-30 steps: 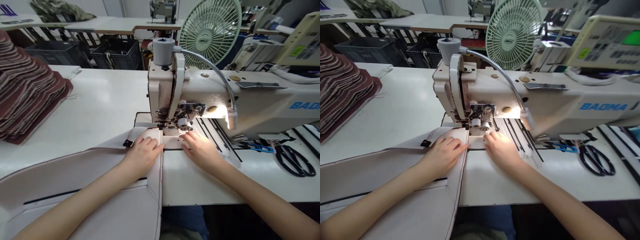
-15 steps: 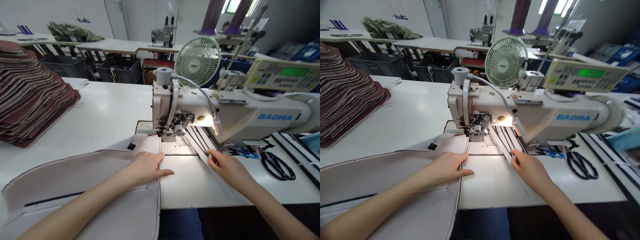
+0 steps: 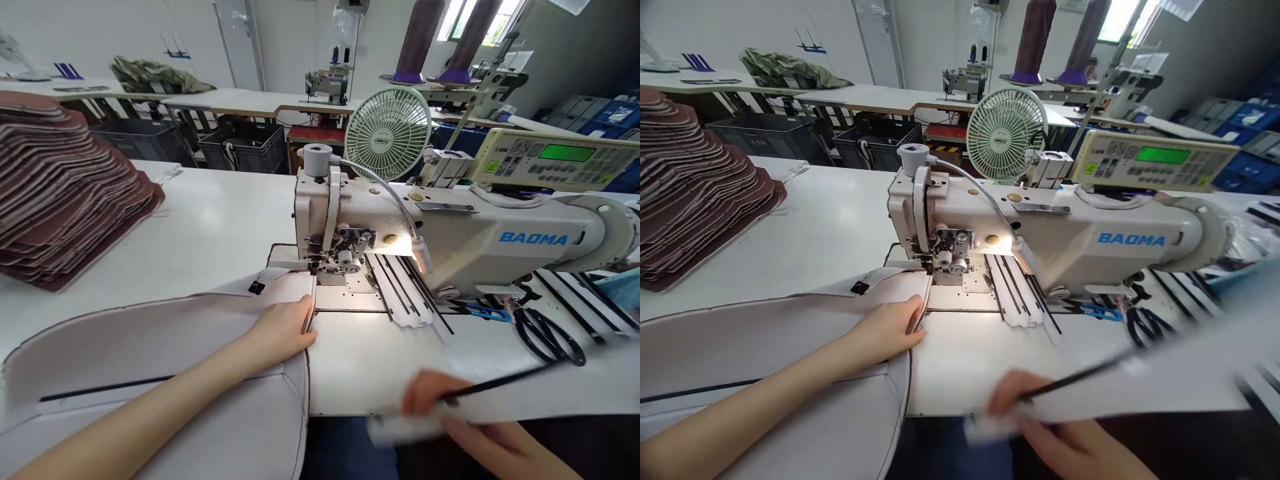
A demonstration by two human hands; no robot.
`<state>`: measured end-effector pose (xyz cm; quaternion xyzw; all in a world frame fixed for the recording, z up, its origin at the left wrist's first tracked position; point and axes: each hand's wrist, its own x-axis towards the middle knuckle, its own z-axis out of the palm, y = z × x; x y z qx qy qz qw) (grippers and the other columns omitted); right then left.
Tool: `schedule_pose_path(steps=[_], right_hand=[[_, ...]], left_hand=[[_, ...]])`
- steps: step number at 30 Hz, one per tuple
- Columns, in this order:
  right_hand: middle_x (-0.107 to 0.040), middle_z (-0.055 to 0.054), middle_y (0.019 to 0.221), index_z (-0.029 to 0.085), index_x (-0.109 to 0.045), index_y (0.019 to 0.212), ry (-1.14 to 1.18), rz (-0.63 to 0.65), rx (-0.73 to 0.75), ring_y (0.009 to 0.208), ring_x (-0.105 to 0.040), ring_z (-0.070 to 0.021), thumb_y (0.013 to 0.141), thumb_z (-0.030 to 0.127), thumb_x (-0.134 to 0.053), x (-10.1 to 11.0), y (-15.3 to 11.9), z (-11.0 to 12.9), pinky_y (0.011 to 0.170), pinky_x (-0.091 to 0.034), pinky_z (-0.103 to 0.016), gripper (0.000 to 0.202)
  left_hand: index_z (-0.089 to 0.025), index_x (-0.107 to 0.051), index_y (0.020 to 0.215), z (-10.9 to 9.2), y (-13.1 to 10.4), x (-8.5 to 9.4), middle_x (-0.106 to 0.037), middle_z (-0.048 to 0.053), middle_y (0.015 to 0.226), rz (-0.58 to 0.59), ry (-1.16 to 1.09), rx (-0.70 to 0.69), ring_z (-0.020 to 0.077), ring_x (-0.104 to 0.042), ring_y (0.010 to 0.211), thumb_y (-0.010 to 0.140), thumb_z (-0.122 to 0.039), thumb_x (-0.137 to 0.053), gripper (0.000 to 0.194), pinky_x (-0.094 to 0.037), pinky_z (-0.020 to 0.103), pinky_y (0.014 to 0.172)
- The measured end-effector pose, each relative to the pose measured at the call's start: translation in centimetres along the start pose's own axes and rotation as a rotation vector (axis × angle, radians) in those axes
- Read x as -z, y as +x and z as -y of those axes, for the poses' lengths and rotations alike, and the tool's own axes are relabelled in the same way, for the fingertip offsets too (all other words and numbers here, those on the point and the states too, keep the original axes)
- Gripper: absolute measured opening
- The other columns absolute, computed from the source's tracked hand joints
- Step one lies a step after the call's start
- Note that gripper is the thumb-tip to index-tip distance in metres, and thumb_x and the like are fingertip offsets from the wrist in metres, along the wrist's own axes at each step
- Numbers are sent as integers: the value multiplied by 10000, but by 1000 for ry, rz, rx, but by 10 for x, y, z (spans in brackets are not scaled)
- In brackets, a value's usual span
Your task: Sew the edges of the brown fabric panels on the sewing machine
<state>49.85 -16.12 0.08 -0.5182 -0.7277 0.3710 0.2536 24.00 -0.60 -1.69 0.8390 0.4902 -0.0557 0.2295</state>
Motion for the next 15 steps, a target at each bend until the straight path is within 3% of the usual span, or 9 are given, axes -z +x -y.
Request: schedule_pose_path(steps=[3,6,10,12,15], right_hand=[[-638,-89,1139,244,-644,1096,-474,-194,360,988,-626,-197,969,159,-306,-14,74,-2,825,-534,-329,371],[-662,-122,1091,190,-661,1110,-594,-184,513,1029,-612,-229,932,70,-354,-43,119,-23,825,-532,-366,374],[-695,-146,980,60,-654,1074,-869,-274,744,966,-629,-219,912,10,-407,-74,126,-43,735,-535,-327,299],[-699,-150,974,39,-660,1026,-882,-297,750,965,-628,-218,905,-3,-404,-82,121,-42,717,-527,-315,286],[-699,-159,958,46,-666,973,-878,-204,722,940,-632,-233,882,-7,-403,-89,121,-32,650,-516,-321,284]], left_hand=[[-213,-397,671,-4,-1,-1,-594,9,707,-20,62,-17,198,-593,690,779,-243,-475,136,-347,281,559],[-202,-438,643,-3,-2,-2,-617,50,880,-117,77,-88,215,-593,844,764,-200,-493,134,-440,305,683],[-198,-413,594,7,0,-2,-603,76,1159,-211,-85,-185,242,-533,1097,726,-148,-536,187,-457,358,900],[-200,-398,591,14,2,1,-608,67,1208,-189,-180,-192,234,-533,1128,713,-125,-541,202,-443,368,948],[-203,-392,596,23,6,9,-591,66,1292,-142,-289,-170,227,-532,1177,722,-116,-519,198,-427,374,990]])
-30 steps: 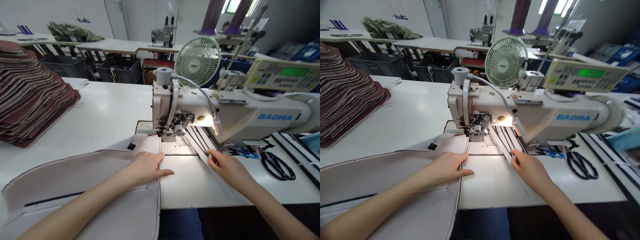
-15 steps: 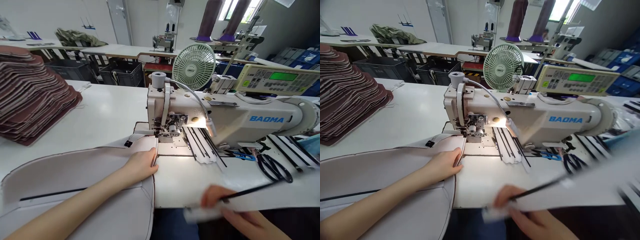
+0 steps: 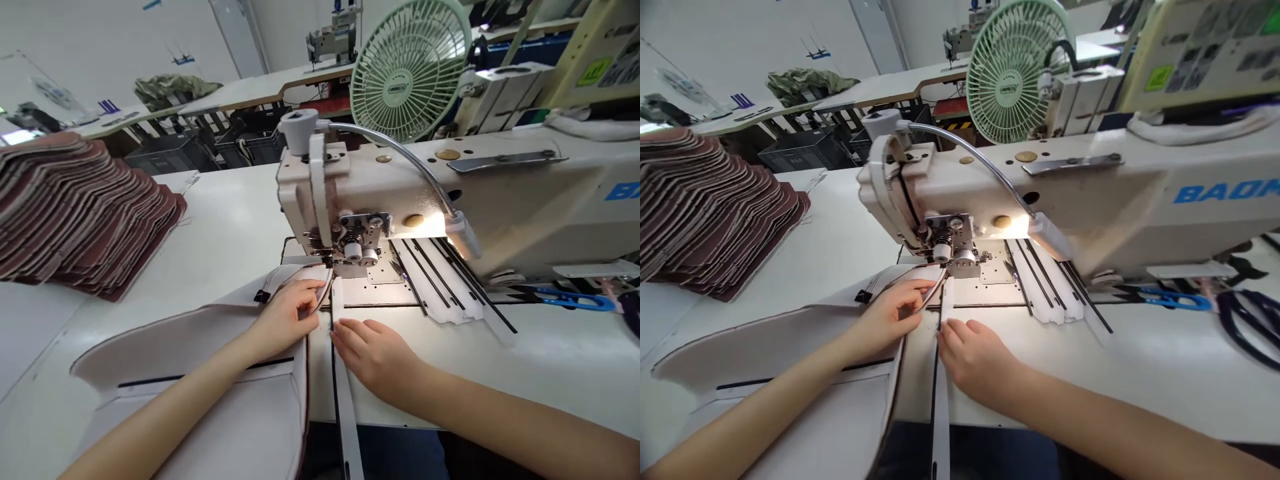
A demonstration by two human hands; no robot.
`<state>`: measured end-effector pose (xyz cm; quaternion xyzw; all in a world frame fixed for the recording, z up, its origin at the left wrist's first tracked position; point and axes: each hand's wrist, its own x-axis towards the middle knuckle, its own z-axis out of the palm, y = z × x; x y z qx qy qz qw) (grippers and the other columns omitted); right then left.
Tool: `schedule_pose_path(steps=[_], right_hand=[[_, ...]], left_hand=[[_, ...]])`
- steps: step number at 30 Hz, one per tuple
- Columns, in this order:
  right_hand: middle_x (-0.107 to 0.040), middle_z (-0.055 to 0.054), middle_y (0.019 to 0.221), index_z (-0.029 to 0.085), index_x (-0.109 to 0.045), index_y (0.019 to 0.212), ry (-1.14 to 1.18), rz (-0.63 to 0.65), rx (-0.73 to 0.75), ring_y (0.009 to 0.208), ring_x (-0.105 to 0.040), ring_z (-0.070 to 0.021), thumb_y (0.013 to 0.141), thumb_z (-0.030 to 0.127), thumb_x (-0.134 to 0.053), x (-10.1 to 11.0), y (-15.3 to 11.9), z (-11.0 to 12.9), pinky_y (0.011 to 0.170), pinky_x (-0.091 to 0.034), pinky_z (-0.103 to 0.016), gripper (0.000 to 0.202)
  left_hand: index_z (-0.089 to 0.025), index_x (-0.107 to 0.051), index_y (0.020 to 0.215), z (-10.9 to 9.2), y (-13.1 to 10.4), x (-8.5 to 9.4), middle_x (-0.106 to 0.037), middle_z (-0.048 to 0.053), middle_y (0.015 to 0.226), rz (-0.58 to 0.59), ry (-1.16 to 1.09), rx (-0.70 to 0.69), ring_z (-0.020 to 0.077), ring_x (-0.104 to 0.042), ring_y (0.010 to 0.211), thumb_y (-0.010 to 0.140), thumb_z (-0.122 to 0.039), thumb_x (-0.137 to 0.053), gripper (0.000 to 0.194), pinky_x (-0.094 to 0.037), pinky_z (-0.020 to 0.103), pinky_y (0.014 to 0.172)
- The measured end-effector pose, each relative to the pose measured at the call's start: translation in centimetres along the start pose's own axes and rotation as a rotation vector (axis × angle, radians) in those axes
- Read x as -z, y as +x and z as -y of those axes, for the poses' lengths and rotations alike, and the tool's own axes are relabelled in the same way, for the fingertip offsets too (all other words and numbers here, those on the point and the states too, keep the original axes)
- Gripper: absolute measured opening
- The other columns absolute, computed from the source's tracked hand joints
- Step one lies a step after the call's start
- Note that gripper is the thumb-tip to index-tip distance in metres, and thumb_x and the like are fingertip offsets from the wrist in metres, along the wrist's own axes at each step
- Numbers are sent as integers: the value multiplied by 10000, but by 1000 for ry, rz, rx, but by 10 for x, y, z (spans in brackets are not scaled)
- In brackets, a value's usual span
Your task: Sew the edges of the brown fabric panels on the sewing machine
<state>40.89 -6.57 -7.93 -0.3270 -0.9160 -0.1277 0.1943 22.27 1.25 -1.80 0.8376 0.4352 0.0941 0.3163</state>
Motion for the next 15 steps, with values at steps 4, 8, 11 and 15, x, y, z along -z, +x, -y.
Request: schedule_pose_path(steps=[4,8,11,15], right_hand=[[-697,-189,957,64,-677,912,19,104,28,908,-642,-275,822,-4,-462,-5,20,2,603,-491,-345,243],[-694,-232,984,25,-684,937,16,16,-12,958,-649,-317,828,24,-459,-11,27,0,640,-493,-365,250],[-688,-257,1001,-8,-683,952,11,-32,-35,958,-653,-332,831,38,-464,-10,23,0,651,-489,-376,254],[-688,-260,997,7,-686,946,63,2,-11,923,-661,-324,838,60,-480,-7,20,-1,649,-480,-386,239]], left_hand=[[-213,-371,608,1,4,11,-557,62,1361,55,-84,43,231,-449,1296,736,-153,-476,176,-395,381,1036],[-215,-342,611,0,4,15,-546,55,1378,67,-125,56,254,-445,1290,724,-220,-456,161,-389,393,1033],[-214,-311,620,4,5,16,-549,66,1373,71,-132,81,264,-482,1238,729,-250,-451,181,-420,395,991],[-215,-303,634,10,6,17,-535,69,1389,74,-139,80,268,-470,1250,753,-271,-451,198,-418,404,994]])
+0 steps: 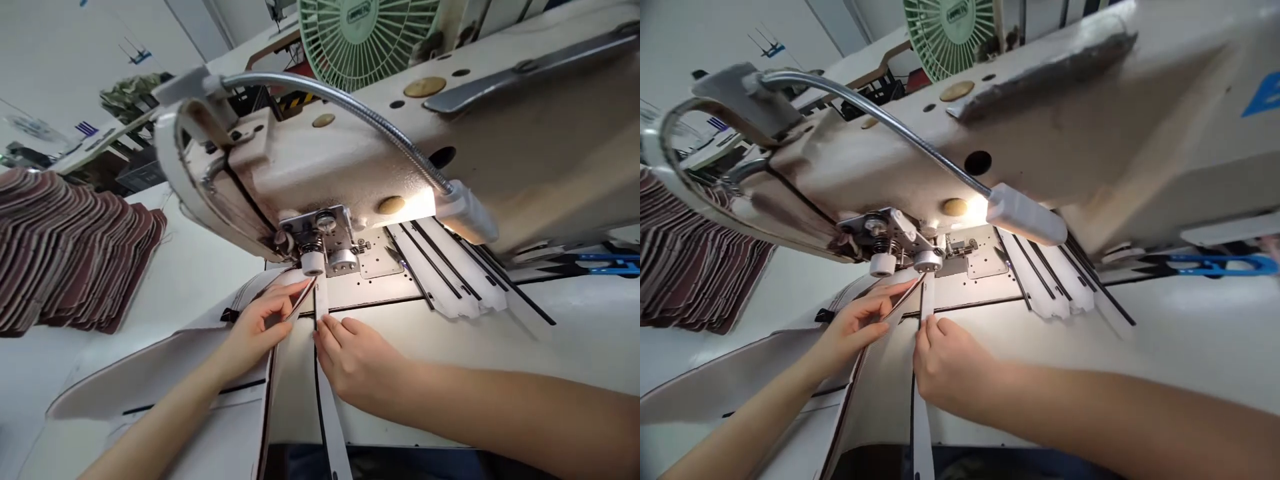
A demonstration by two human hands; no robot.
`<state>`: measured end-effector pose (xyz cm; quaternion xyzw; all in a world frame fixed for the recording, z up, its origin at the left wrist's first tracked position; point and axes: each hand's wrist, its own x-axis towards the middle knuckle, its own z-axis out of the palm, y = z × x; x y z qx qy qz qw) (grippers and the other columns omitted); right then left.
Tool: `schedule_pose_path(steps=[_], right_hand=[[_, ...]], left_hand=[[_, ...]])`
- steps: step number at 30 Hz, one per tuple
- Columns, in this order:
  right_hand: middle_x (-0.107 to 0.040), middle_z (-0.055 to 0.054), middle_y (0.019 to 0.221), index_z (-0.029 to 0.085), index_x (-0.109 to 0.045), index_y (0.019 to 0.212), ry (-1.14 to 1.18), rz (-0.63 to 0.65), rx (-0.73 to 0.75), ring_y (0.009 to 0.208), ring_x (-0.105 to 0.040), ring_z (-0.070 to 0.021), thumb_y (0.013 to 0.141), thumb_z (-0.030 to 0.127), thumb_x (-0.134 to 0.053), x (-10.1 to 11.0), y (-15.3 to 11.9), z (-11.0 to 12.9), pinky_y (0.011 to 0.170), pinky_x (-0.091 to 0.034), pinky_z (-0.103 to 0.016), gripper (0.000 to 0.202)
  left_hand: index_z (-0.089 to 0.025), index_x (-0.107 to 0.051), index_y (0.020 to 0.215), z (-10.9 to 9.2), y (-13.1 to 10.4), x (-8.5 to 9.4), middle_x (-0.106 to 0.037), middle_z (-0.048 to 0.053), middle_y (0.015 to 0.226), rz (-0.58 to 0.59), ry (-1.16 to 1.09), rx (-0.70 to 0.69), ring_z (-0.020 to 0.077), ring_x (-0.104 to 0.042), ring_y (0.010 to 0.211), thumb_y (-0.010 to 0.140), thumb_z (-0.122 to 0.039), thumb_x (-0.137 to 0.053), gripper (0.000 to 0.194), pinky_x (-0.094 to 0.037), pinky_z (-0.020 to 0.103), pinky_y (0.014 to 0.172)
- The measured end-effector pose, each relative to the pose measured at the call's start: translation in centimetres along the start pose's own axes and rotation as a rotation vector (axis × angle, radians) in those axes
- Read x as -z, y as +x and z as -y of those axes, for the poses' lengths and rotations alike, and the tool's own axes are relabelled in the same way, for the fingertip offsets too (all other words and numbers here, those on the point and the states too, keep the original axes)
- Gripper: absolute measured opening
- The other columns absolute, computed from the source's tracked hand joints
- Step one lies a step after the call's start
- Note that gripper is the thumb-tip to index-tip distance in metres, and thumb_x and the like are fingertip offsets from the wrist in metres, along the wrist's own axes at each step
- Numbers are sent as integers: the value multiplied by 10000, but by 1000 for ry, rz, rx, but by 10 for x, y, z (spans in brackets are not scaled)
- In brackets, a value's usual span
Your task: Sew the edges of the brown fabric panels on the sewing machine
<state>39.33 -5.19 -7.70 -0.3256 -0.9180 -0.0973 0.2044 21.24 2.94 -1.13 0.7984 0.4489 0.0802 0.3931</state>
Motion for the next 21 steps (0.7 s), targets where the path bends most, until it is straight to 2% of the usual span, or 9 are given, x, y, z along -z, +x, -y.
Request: schedule_pose_path(steps=[6,10,16,21], right_hand=[[-688,-268,994,-24,-685,999,30,-24,3,972,-649,-346,819,77,-502,-1,0,-3,681,-466,-395,276],[-698,-247,982,16,-702,935,47,-22,7,923,-665,-321,818,65,-484,0,0,-3,674,-462,-381,252],[-713,-219,967,47,-717,906,23,-80,0,916,-669,-317,830,72,-466,-1,-1,-2,699,-468,-385,263],[-700,-243,1000,20,-710,926,57,-84,-6,934,-666,-323,825,61,-463,-2,-2,-2,690,-472,-378,270]], left_hand=[[-212,-368,639,-6,1,-5,-513,79,1408,62,200,-36,264,-463,1241,791,-253,-446,175,-387,436,1016],[-208,-390,636,-9,0,-16,-487,58,1433,51,372,-35,266,-472,1172,776,-220,-452,153,-404,455,979],[-208,-359,633,-10,-1,-20,-475,44,1443,57,404,-28,259,-467,1112,780,-222,-446,172,-440,433,905],[-208,-350,621,-16,1,-21,-460,44,1455,74,427,-16,250,-481,1073,766,-204,-453,177,-451,432,883]])
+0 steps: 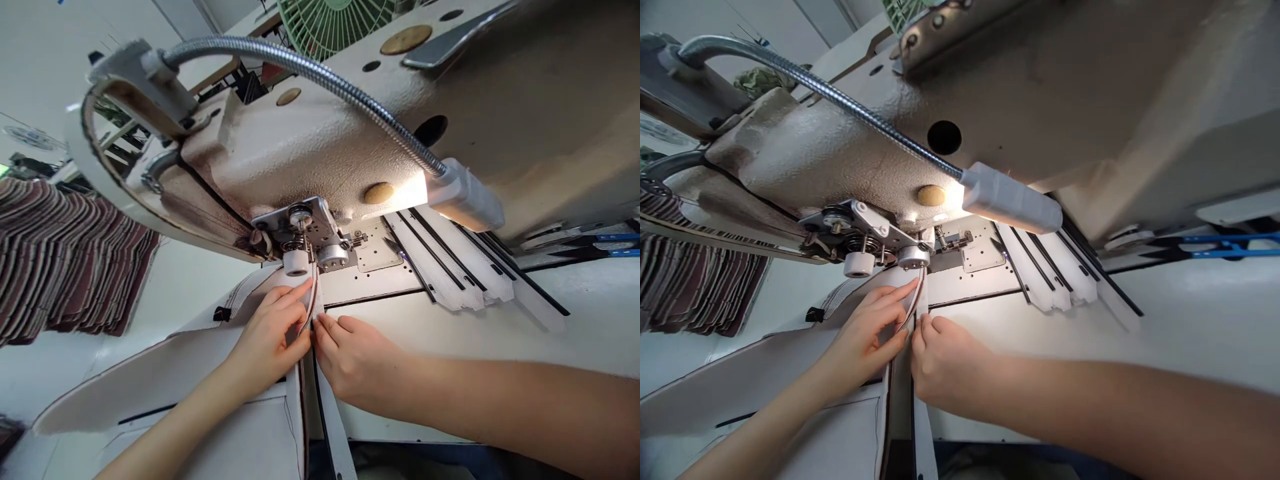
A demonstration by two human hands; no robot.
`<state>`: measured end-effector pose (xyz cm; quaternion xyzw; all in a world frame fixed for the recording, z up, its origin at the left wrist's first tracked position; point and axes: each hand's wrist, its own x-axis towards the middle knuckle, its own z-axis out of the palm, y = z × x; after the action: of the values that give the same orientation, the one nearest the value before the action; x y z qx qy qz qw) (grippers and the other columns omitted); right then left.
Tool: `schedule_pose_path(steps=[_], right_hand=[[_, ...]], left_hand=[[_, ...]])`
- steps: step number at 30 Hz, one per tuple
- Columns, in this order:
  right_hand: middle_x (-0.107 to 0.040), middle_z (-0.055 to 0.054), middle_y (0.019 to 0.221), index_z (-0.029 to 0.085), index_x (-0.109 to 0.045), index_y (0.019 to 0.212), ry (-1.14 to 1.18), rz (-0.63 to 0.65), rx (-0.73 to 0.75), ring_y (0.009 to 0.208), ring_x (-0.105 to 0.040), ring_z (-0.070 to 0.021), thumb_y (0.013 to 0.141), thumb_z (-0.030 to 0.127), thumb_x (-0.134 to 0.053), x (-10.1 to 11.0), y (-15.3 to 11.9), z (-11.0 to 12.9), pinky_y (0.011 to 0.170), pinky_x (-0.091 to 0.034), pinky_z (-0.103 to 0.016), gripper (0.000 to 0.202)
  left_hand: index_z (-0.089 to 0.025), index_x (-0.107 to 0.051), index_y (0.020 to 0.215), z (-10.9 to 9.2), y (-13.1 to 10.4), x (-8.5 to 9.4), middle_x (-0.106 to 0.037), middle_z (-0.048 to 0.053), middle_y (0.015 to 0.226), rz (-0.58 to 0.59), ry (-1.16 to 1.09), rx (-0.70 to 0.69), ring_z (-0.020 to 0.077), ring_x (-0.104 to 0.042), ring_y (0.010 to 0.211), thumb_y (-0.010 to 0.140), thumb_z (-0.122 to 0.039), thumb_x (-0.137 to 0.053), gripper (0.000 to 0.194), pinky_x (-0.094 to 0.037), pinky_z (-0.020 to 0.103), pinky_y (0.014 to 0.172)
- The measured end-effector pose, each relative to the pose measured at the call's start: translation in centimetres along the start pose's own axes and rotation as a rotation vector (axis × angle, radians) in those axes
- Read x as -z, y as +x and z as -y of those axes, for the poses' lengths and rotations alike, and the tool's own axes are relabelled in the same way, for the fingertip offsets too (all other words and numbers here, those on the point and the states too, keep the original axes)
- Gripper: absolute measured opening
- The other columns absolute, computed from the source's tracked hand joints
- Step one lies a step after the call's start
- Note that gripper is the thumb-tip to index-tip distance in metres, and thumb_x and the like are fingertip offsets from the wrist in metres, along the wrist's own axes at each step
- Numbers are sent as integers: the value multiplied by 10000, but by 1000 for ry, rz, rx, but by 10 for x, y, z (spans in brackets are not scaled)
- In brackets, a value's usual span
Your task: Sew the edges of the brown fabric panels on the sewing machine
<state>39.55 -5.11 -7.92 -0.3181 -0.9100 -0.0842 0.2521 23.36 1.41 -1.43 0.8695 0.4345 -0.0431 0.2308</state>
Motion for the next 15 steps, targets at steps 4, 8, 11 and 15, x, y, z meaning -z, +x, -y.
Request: schedule_pose_path(steps=[4,8,11,15], right_hand=[[-683,-264,1034,-10,-684,992,22,28,-7,971,-655,-322,844,60,-458,-1,0,0,692,-477,-385,279],[-692,-245,1021,11,-690,976,17,42,-18,955,-658,-312,844,58,-450,-1,1,-1,688,-479,-379,278],[-705,-223,990,17,-699,953,6,12,-21,936,-664,-312,825,52,-457,-1,1,-1,674,-479,-366,276],[-710,-219,959,14,-703,937,-7,-35,-27,920,-667,-315,817,48,-440,-1,1,0,669,-478,-368,291]], left_hand=[[-208,-348,614,-4,1,1,-459,59,1454,14,31,4,256,-474,1097,765,-187,-457,188,-454,436,886],[-208,-348,617,-3,0,-1,-466,56,1449,2,53,-22,257,-477,1092,776,-189,-455,192,-452,436,890],[-205,-338,623,-1,0,-4,-462,44,1454,-35,70,-62,257,-477,1095,798,-196,-442,204,-447,430,897],[-204,-358,629,1,-1,-9,-472,43,1446,-71,100,-92,269,-450,1174,820,-204,-436,207,-425,441,947]])
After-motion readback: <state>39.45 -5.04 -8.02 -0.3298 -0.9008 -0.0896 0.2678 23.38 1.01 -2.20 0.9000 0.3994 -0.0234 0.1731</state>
